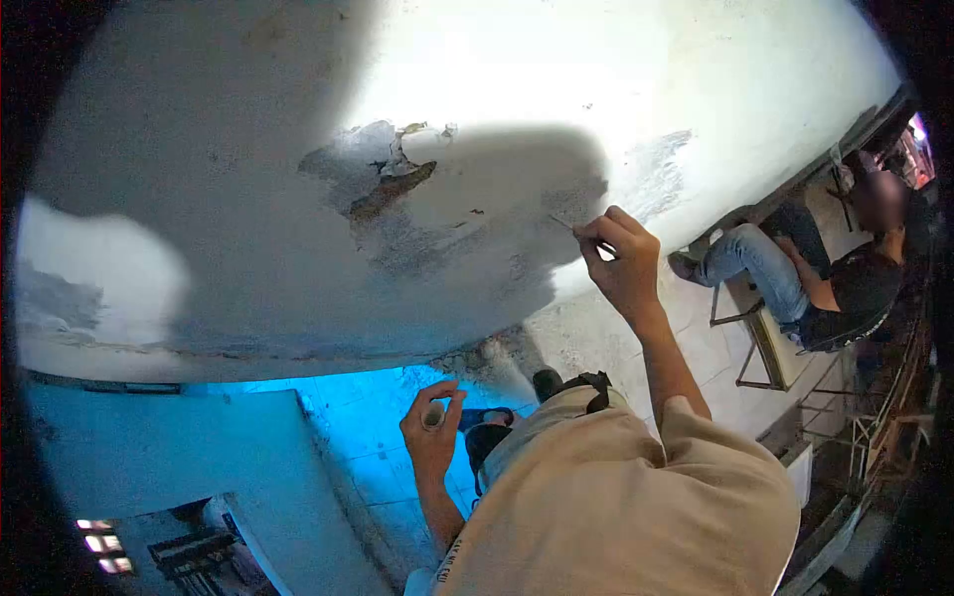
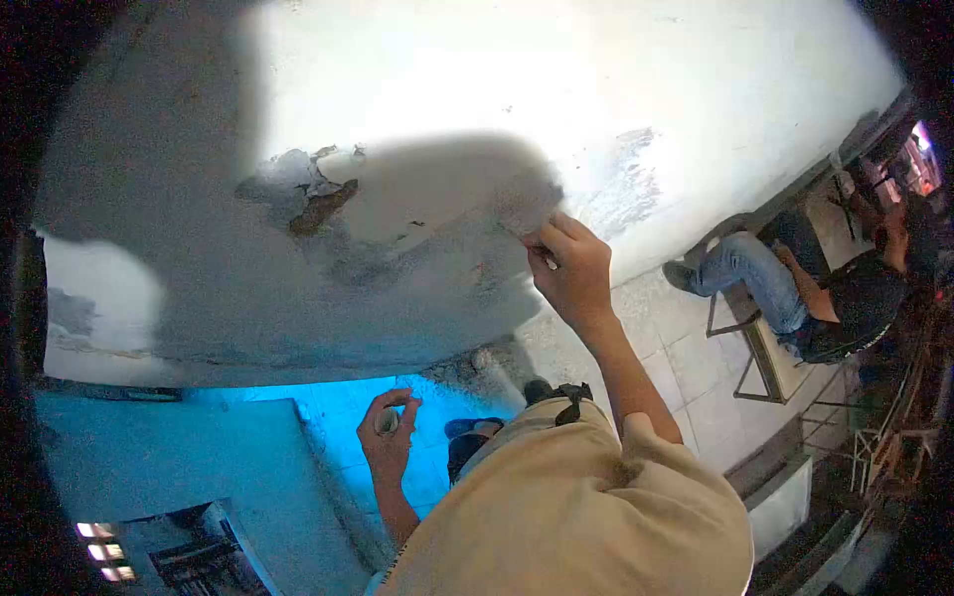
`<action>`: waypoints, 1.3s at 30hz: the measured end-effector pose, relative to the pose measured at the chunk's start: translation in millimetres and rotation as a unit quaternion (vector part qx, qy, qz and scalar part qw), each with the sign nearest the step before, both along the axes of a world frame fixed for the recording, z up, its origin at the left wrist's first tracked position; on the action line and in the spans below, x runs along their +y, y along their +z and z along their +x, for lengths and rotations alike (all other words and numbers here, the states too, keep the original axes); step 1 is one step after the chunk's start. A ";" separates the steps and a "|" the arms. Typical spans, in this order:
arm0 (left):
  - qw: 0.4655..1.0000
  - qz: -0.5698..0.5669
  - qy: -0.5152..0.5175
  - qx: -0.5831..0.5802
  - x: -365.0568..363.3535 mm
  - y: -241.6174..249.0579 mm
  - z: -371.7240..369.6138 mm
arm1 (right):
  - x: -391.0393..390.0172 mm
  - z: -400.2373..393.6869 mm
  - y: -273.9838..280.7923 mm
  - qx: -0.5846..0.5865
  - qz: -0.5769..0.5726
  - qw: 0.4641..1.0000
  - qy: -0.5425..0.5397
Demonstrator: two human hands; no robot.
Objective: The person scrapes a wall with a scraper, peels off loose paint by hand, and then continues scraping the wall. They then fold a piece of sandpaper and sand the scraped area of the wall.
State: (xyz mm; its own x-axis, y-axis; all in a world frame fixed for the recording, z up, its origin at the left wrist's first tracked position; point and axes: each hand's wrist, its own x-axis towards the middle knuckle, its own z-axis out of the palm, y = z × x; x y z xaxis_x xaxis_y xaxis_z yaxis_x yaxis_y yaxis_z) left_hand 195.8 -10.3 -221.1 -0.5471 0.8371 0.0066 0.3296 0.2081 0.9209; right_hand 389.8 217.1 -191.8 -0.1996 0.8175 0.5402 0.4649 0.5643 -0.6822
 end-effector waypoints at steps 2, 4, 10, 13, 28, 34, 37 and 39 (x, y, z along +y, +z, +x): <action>1.000 -0.012 0.003 -0.007 -2.7 6.0 2.0 | 0.9 -11.8 -15.5 -0.059 -0.011 0.997 0.042; 0.998 -0.051 0.018 -0.038 1.6 13.8 5.6 | 1.1 -49.2 -93.5 -0.203 0.062 0.973 0.087; 0.996 -0.056 0.038 -0.049 -13.8 10.8 -2.1 | -14.9 -18.0 -8.5 -0.053 0.016 0.998 0.000; 0.995 -0.043 0.058 -0.072 -8.9 9.1 -0.9 | -10.0 -28.4 -25.0 -0.066 0.019 0.998 0.012; 0.994 -0.102 -0.006 -0.036 8.6 18.0 11.8 | -10.0 -2.1 -8.3 -0.036 0.023 0.999 0.024; 0.995 -0.088 0.007 -0.055 -0.9 13.8 10.3 | -2.4 -25.0 -41.6 -0.075 0.055 0.995 0.035; 1.000 -0.027 -0.005 0.013 -7.8 3.8 7.5 | -1.8 -5.3 -18.2 -0.037 0.032 0.998 0.042; 1.000 -0.024 0.011 0.001 -11.1 6.7 8.3 | -3.8 -0.3 -2.8 -0.022 -0.013 1.000 0.013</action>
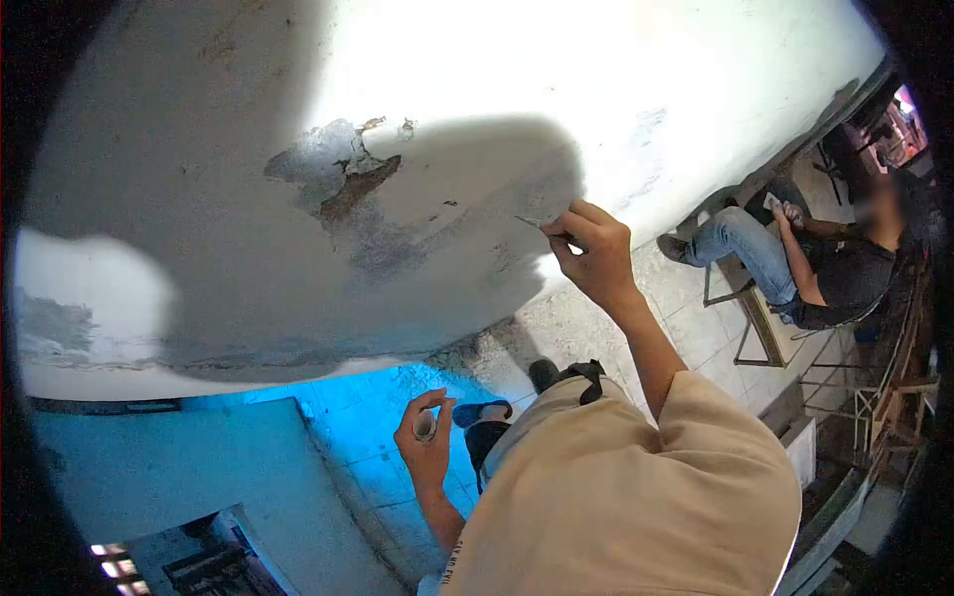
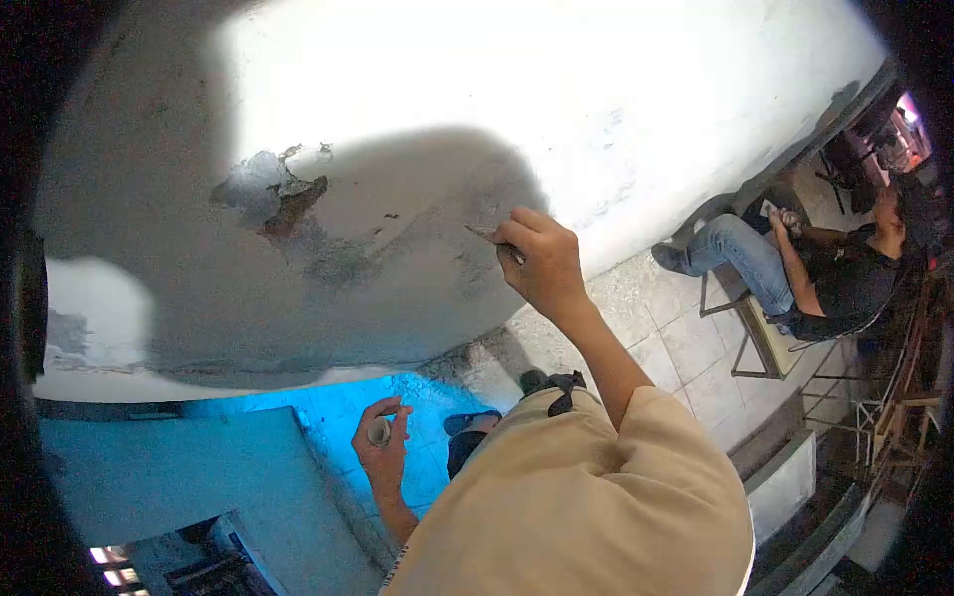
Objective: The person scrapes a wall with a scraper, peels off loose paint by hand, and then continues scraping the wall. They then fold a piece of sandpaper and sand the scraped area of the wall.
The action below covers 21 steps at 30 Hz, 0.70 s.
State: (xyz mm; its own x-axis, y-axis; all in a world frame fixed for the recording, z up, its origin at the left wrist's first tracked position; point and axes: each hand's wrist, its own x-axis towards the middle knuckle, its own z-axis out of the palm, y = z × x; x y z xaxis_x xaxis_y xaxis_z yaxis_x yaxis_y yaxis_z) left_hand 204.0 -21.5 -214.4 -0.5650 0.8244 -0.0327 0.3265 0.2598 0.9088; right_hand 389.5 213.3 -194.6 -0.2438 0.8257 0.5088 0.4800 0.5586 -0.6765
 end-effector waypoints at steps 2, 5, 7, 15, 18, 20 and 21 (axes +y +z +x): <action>1.000 0.005 0.019 -0.013 -0.3 0.4 0.1 | 6.8 -20.7 -34.9 0.019 0.035 0.999 0.030; 0.999 0.028 0.008 -0.029 2.9 -3.3 3.6 | 6.0 -24.6 -38.5 -0.034 0.019 0.998 0.039; 1.000 0.002 -0.007 -0.025 -1.8 -0.1 3.9 | 1.0 -14.1 -28.3 -0.019 0.051 0.997 0.047; 0.999 0.015 0.010 -0.028 -3.7 -6.9 6.1 | 4.9 -27.4 -52.8 -0.023 0.054 0.998 0.018; 0.994 -0.065 0.028 -0.087 -5.8 16.3 11.4 | -9.2 -14.0 -23.6 -0.025 0.098 0.994 0.039; 0.997 -0.058 0.031 -0.033 -14.1 4.8 6.5 | -11.5 -1.0 -8.5 -0.040 0.058 0.997 0.012; 0.996 -0.047 0.045 -0.059 -16.8 3.5 5.5 | -10.8 -1.4 -7.7 -0.042 0.049 0.998 0.011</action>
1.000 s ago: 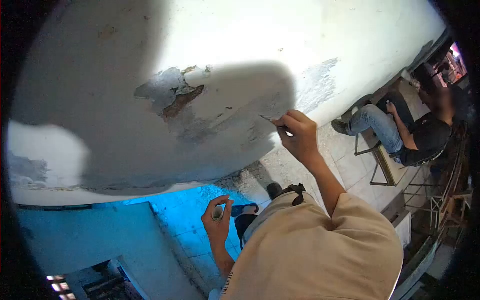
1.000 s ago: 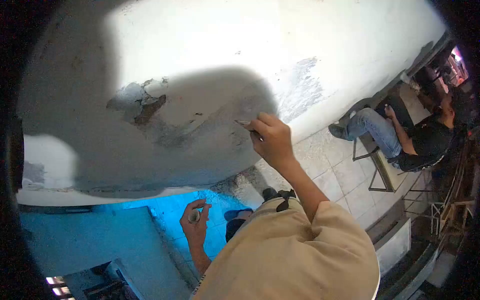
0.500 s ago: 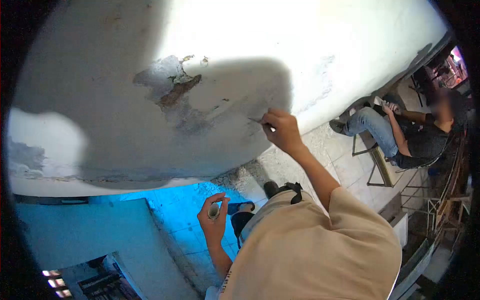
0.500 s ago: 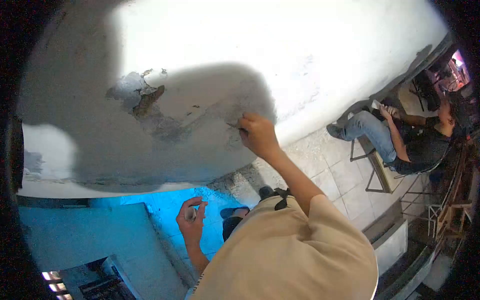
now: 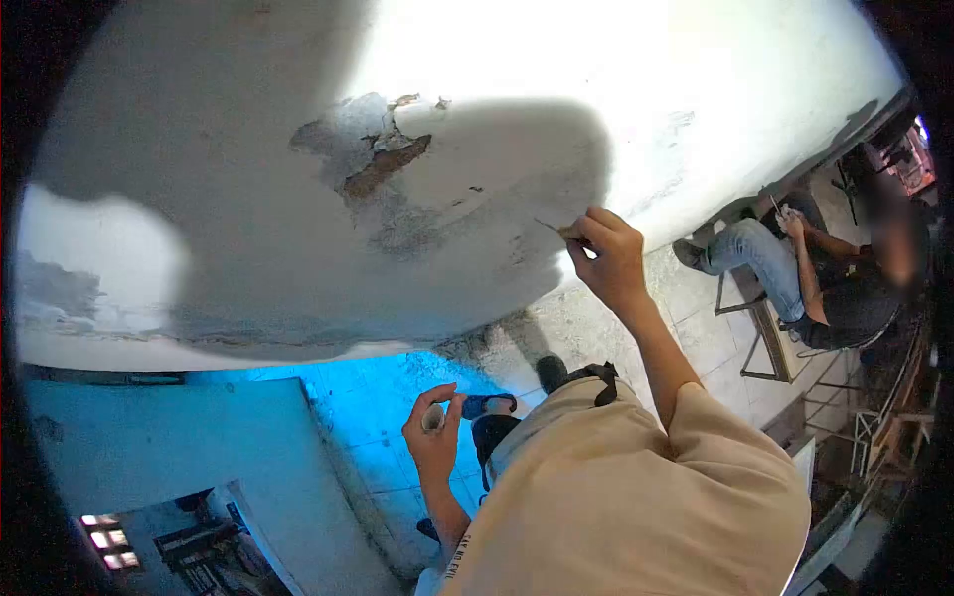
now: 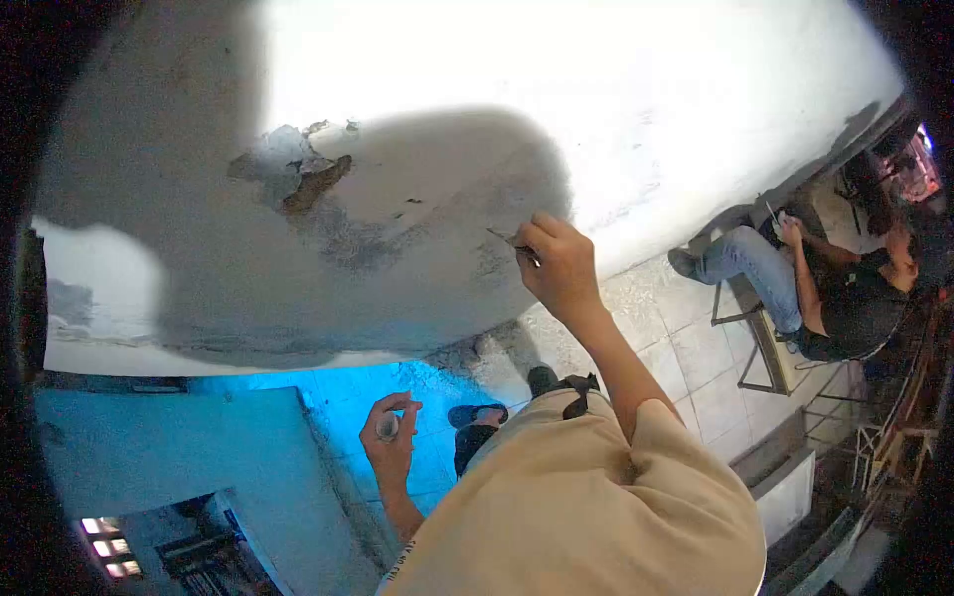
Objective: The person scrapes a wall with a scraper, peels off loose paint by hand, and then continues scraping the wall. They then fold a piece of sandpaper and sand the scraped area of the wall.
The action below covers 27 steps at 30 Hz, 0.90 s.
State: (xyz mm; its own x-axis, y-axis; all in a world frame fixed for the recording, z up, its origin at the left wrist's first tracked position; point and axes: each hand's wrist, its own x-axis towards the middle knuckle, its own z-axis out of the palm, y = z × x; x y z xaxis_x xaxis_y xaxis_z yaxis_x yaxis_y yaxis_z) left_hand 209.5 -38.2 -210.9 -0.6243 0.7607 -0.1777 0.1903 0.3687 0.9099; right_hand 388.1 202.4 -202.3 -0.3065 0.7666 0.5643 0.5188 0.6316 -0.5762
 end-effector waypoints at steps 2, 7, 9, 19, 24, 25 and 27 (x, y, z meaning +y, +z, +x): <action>1.000 0.021 -0.004 0.005 4.3 -3.5 1.0 | 13.8 -30.1 -69.8 -0.025 0.029 0.998 0.051; 0.993 0.044 -0.051 0.099 -5.5 -1.9 -2.5 | -4.0 -38.7 -54.0 -0.037 0.011 0.995 0.090; 0.999 0.004 0.050 0.001 -19.3 -14.7 -7.0 | -2.0 -14.0 -29.2 0.017 -0.001 0.999 0.037; 0.998 0.042 -0.002 0.043 -7.8 -12.9 -15.3 | -4.9 -7.1 -24.0 0.003 -0.001 1.000 0.027; 0.998 0.064 -0.003 0.004 -0.3 -16.4 -12.7 | 6.2 -25.8 -64.5 -0.036 0.008 0.999 0.031; 0.998 0.066 -0.020 0.014 4.9 -11.6 -11.5 | 8.4 -29.6 -66.6 -0.066 0.022 0.996 0.057; 0.997 0.064 -0.041 0.024 4.2 -9.0 -11.5 | 3.4 -22.9 -57.1 -0.120 0.001 0.991 0.058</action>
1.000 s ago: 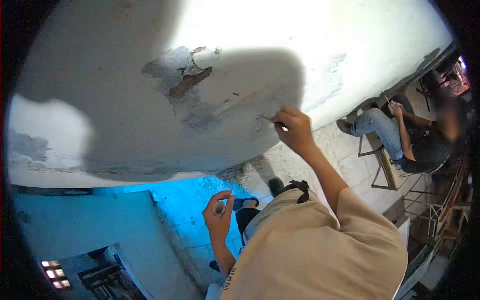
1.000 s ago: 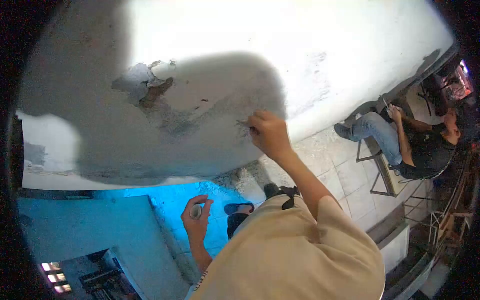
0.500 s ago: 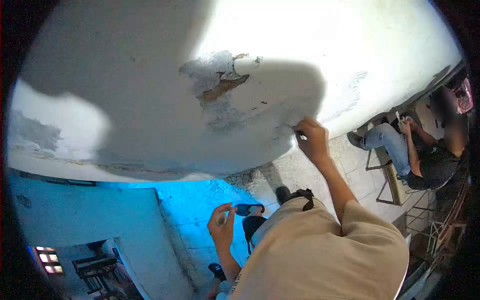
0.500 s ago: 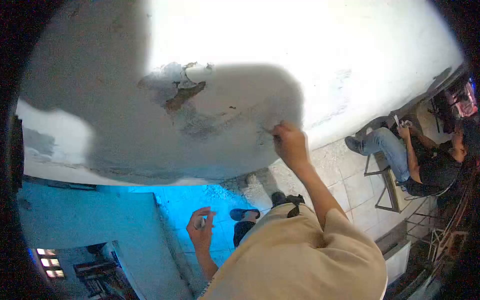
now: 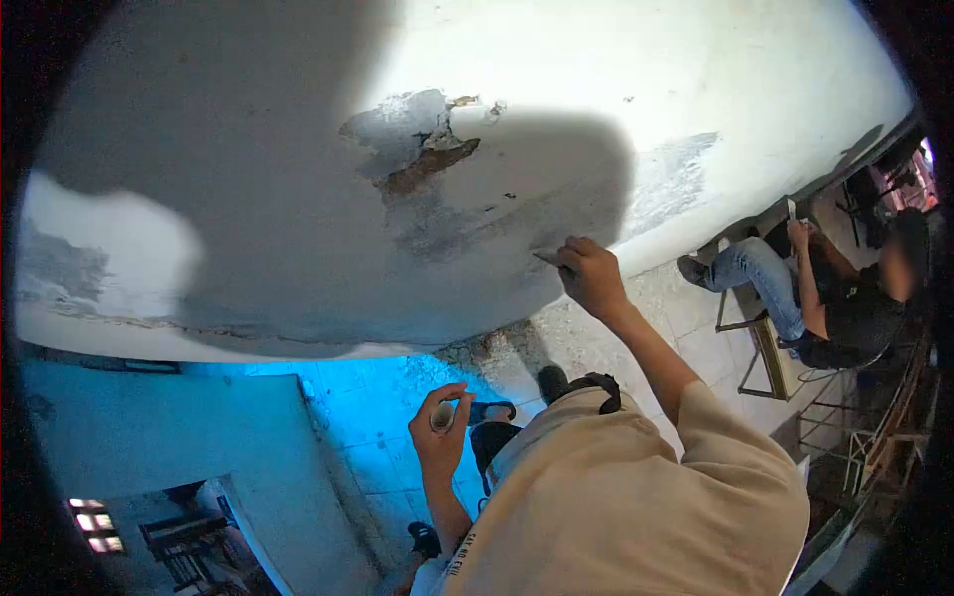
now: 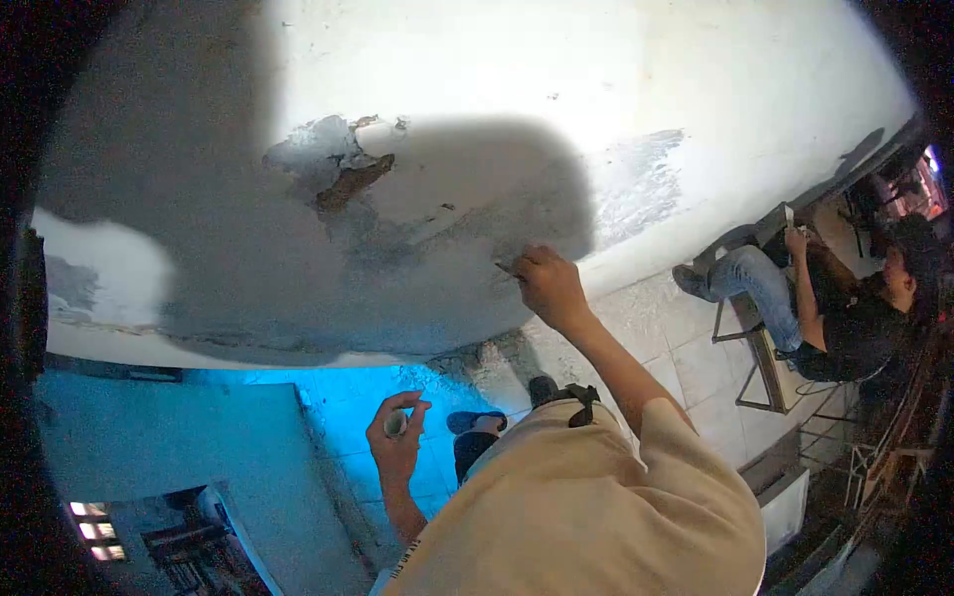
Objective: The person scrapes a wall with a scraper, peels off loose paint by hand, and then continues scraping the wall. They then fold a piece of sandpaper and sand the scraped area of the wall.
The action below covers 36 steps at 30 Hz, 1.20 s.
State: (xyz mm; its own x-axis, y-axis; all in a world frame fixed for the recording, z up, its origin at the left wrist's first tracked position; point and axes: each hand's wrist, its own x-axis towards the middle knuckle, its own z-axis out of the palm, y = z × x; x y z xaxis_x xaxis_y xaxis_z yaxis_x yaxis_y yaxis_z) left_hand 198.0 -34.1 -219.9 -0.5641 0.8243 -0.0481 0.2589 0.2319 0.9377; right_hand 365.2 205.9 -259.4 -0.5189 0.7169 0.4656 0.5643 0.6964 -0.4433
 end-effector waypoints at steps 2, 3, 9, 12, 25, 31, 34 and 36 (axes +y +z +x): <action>0.999 -0.022 0.020 0.024 -9.0 -5.3 -2.3 | 0.1 14.6 23.1 0.100 0.023 0.994 -0.025; 0.999 -0.024 0.020 0.022 -11.7 -8.2 -3.0 | 0.0 19.6 35.1 0.112 0.006 0.993 -0.037; 0.999 -0.008 0.053 0.003 0.4 -5.0 7.5 | 10.9 12.1 5.8 0.073 0.012 0.997 -0.025; 0.996 -0.066 0.038 -0.036 0.1 5.0 15.1 | 2.9 29.2 37.7 0.088 0.002 0.995 -0.038; 0.996 -0.035 0.070 -0.033 -10.8 1.1 5.1 | 13.9 11.0 3.3 0.063 -0.007 0.997 -0.037; 0.999 -0.013 0.033 0.012 -13.5 -5.2 3.7 | -3.0 -15.0 -14.2 0.073 0.030 0.997 -0.019; 0.999 -0.021 0.047 0.016 -19.8 -7.4 -1.0 | -7.8 4.1 18.5 0.115 0.018 0.991 -0.070; 0.996 -0.038 0.076 -0.005 -18.0 -4.8 1.7 | -4.9 -9.0 -0.9 0.154 0.042 0.984 -0.077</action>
State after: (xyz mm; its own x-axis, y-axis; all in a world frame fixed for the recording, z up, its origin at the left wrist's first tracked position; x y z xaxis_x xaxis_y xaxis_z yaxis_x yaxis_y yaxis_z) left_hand 199.7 -52.1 -224.6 -0.6811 0.7235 -0.1126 0.2067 0.3375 0.9183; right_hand 356.2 201.0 -260.3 -0.2320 0.7282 0.6449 0.5149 0.6544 -0.5537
